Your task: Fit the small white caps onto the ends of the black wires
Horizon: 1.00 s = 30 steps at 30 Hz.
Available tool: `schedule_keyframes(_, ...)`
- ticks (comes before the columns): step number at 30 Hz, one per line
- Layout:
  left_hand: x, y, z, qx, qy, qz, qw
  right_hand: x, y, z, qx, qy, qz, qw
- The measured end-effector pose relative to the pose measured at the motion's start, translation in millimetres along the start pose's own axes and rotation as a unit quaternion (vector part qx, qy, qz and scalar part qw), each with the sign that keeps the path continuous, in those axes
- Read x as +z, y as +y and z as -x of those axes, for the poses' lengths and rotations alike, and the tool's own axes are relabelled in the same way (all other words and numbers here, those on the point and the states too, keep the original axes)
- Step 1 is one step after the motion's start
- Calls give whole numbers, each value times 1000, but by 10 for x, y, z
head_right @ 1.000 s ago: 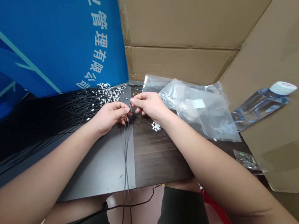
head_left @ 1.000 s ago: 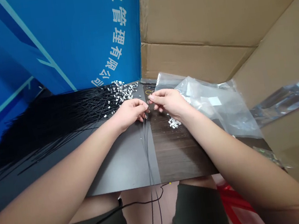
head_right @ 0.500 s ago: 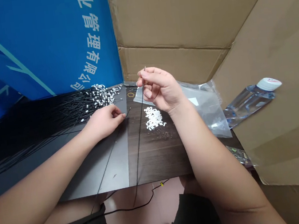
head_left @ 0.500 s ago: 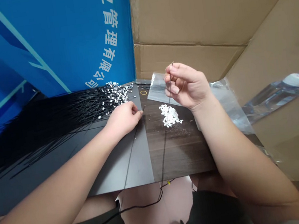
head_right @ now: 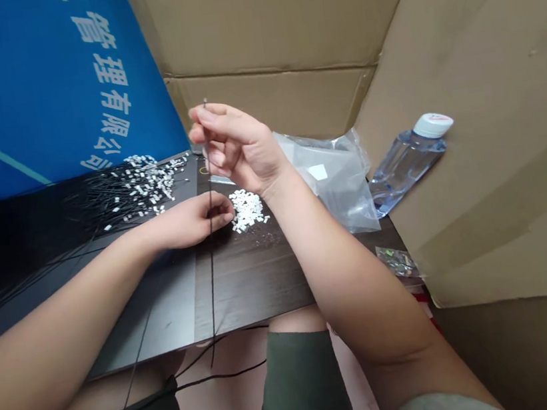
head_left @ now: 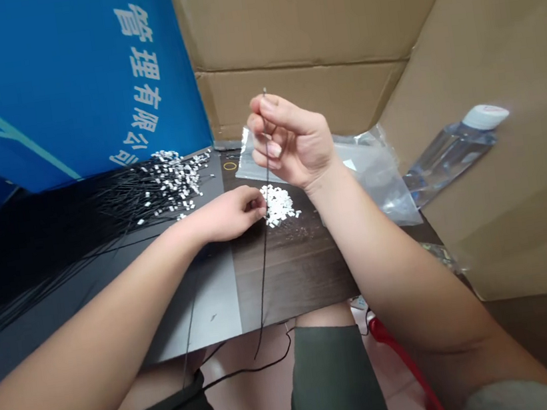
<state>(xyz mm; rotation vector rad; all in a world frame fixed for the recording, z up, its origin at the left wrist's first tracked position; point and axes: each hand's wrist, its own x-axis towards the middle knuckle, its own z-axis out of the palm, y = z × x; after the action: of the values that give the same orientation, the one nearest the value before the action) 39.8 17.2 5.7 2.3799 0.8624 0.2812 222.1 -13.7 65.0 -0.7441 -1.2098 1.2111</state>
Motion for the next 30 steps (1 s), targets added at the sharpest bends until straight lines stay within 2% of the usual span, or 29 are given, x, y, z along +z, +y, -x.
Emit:
schedule_keyframes(4,39,-33,68,36,-6,-26,999,-16,28,-24,7,8,19,1000)
schedule_keyframes(9,98,22,79,39,5,-45,998,37,60,0,-12,-39,-29,999)
schedule_keyframes(15,116,37,68,40,-7,-52,998,74,90,-12,8,-25,10,1000)
schedule_keyframes(21,181,18,71,51,25,-33,998,65,119,-28,12,-44,-17,999)
schedule_keyframes(24,149,5,65,25,63,29,997,78,149,-39,18,-23,-16,999)
schedule_keyframes(26,64,-11,64,0,117,87,989,95,186,-57,28,8,13,1000)
schedule_keyframes(30,-209,-46,110,-37,246,227,941,135,315,-104,16,44,74,996)
